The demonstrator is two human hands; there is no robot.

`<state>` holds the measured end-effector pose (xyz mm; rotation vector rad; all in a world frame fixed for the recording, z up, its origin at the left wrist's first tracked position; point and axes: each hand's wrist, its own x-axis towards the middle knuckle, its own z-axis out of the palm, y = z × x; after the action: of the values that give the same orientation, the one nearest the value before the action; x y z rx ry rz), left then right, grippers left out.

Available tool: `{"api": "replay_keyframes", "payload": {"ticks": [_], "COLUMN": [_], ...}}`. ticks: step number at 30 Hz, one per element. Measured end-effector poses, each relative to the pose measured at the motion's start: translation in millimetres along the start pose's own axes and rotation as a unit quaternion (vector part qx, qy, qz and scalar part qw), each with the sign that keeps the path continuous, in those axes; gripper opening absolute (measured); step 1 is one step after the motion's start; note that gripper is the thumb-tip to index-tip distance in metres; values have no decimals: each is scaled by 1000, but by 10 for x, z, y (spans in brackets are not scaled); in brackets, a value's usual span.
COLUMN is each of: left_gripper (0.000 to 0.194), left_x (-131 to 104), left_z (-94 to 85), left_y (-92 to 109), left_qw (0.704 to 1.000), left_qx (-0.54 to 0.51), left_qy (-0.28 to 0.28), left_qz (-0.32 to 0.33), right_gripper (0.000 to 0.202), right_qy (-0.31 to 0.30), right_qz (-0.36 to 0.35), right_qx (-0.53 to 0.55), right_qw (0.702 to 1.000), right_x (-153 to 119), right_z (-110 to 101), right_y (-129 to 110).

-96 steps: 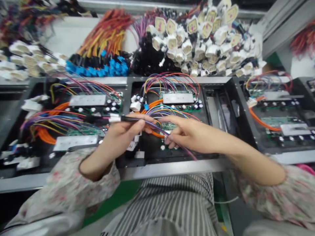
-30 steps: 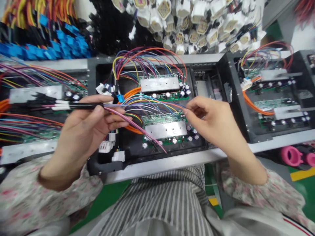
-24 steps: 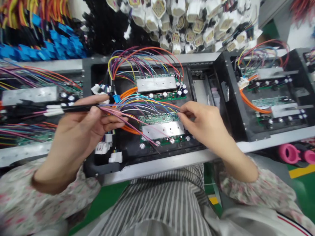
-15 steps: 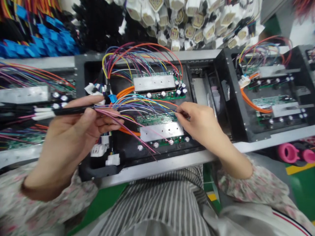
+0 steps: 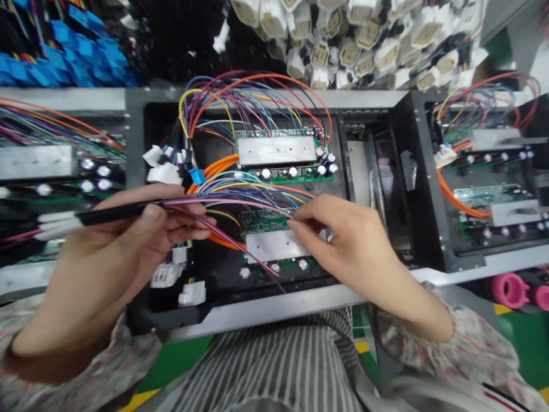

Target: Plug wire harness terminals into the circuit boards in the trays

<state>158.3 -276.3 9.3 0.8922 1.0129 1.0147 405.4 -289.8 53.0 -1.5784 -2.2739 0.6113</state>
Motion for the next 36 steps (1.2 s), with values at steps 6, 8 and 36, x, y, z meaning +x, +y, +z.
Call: {"api": "replay_keyframes", "payload": {"ticks": [6, 8, 36], "left_gripper": [18, 19, 18], "left_x": [-36, -46, -47], "left_z": [-40, -56, 25], "left_y": [3, 17, 62], "left_qw": [999, 997, 999], "left_qx": [39, 62, 30], "left_qy": [13, 15, 21], "left_qz": [-25, -31, -35], "right_gripper": [10, 10, 9], "right_qy": [-11, -20, -5], "right_qz": [4, 2, 13], "right_qx": [26, 33, 28], "right_qw": [1000, 999, 1000], "right_x": [92, 111, 104], "right_z": [95, 130, 60], "right_y": [95, 115, -37]}}
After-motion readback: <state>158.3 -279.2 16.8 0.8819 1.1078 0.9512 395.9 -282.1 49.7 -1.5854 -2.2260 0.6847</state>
